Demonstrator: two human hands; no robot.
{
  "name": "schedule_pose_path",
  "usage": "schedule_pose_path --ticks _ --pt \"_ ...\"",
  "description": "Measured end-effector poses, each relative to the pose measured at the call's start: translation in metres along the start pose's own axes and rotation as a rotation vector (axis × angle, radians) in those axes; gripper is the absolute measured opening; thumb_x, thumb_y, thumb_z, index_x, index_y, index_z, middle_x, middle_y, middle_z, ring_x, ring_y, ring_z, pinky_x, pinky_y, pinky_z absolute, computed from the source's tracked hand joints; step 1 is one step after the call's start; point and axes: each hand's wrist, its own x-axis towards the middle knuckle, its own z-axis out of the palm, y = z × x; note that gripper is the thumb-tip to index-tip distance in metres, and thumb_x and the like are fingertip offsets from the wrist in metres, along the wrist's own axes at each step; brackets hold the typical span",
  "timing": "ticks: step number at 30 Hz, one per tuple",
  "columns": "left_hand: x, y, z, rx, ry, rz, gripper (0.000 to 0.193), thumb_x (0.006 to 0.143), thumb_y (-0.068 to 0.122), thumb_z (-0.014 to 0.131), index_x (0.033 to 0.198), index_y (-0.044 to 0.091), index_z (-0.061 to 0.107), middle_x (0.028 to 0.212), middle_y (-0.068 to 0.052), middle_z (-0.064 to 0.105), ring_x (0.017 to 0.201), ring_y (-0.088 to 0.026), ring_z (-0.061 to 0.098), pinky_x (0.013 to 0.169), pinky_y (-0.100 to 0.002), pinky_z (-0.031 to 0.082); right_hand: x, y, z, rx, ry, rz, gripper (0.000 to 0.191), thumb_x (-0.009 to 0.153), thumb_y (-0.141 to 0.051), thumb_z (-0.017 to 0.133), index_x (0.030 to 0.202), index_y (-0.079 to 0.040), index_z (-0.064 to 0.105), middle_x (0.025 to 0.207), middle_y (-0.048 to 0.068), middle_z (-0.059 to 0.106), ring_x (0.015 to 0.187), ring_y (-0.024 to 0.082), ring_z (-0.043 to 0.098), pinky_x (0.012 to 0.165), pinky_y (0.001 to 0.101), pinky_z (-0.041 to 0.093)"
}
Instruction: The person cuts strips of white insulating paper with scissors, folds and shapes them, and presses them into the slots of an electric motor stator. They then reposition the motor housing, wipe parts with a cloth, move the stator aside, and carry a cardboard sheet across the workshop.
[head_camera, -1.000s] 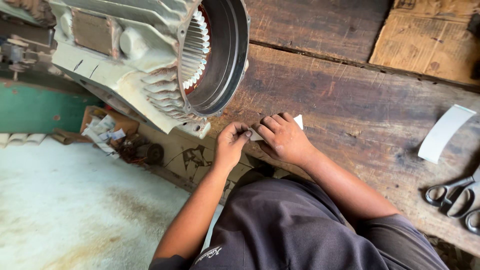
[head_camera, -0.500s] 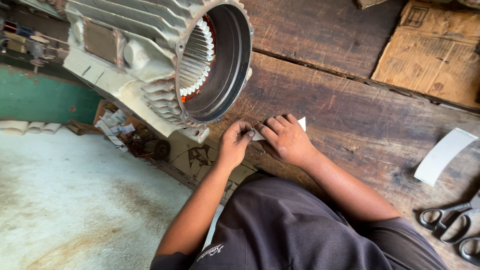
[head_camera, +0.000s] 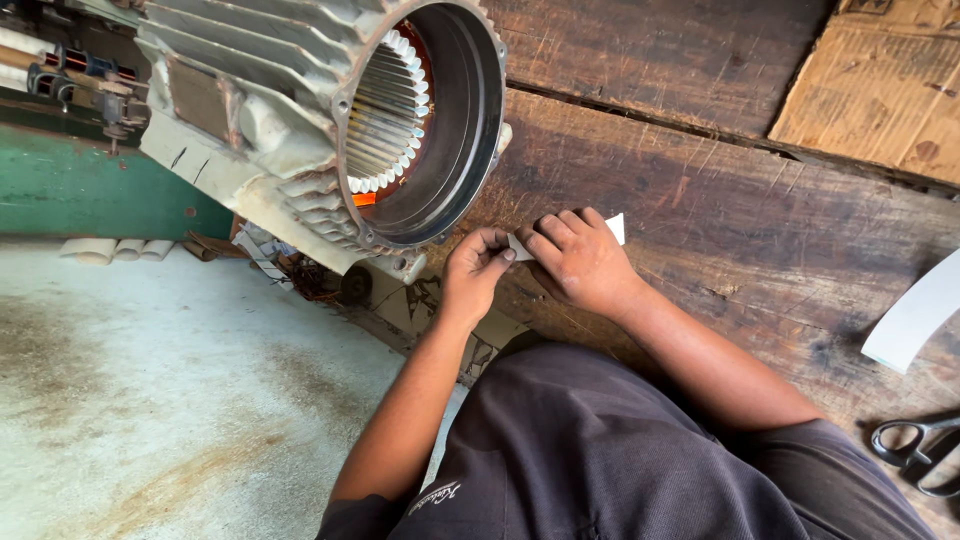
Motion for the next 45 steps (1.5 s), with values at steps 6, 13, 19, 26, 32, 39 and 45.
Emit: schedule_pose_path --ticks 6,13,19,26,32,39,45 --pt "-0.002 0.004 0.005 0.159 -0.027 0.060 0.011 0.100 -0.004 0.062 0.111 0.000 0.061 0.099 -0.001 0.064 0.087 -0.007 0.061 0.078 -0.025 0.052 0.001 0.001 -0.006 -0.018 0.015 -0.008 0.045 0.081 -0.026 0.076 0.121 -0.006 0.066 0.100 0.008 0.064 0.090 0.025 0.062 0.076 0.0396 0.044" --pt "-0.007 0.006 0.006 0.113 -0.071 0.031 0.006 0.103 0.000 0.059 0.109 0.002 0.059 0.093 -0.001 0.062 0.079 -0.007 0.058 0.069 -0.025 0.050 0.002 -0.004 -0.008 -0.030 -0.004 -0.011 0.041 0.086 -0.029 0.075 0.119 -0.006 0.067 0.099 0.008 0.064 0.089 0.025 0.062 0.076 0.0394 0.044" --pt "-0.008 0.014 0.007 0.007 -0.090 0.010 0.012 0.097 -0.005 0.060 0.106 0.003 0.061 0.090 -0.001 0.063 0.079 -0.008 0.058 0.069 -0.026 0.050 0.005 -0.012 -0.011 -0.033 -0.002 0.004 0.044 0.083 -0.026 0.077 0.121 -0.007 0.067 0.098 0.008 0.064 0.089 0.025 0.062 0.077 0.0394 0.045" --pt "-0.012 0.019 0.004 -0.195 -0.032 -0.153 0.009 0.095 -0.001 0.058 0.099 0.006 0.063 0.083 -0.001 0.063 0.073 -0.011 0.060 0.060 -0.028 0.050 0.011 -0.029 -0.016 -0.085 -0.003 -0.033 0.047 0.080 -0.024 0.079 0.122 -0.005 0.067 0.099 0.009 0.064 0.091 0.026 0.062 0.078 0.0404 0.046" --pt "-0.014 0.027 -0.001 -0.387 -0.092 -0.319 0.009 0.094 0.003 0.059 0.098 0.009 0.065 0.080 0.000 0.062 0.070 -0.011 0.060 0.058 -0.028 0.049 0.012 -0.051 -0.026 -0.150 -0.003 -0.043 0.052 0.076 -0.023 0.080 0.123 -0.005 0.066 0.101 0.010 0.064 0.094 0.028 0.062 0.080 0.0419 0.046" --pt "-0.010 0.037 -0.004 -0.205 -0.269 -0.133 0.008 0.096 0.004 0.059 0.099 0.008 0.066 0.083 0.000 0.066 0.071 -0.011 0.062 0.060 -0.027 0.051 0.011 -0.088 -0.034 -0.273 0.024 0.062 0.050 0.079 -0.022 0.081 0.123 -0.006 0.066 0.102 0.008 0.065 0.093 0.027 0.062 0.080 0.0419 0.046" --pt "-0.009 0.041 -0.013 -0.206 -0.475 -0.056 0.008 0.098 0.005 0.057 0.100 0.007 0.065 0.082 -0.001 0.065 0.070 -0.010 0.062 0.060 -0.027 0.051 0.016 -0.144 -0.025 -0.415 0.055 0.241 0.051 0.078 -0.023 0.082 0.125 -0.008 0.067 0.102 0.008 0.066 0.092 0.028 0.063 0.081 0.0412 0.047"
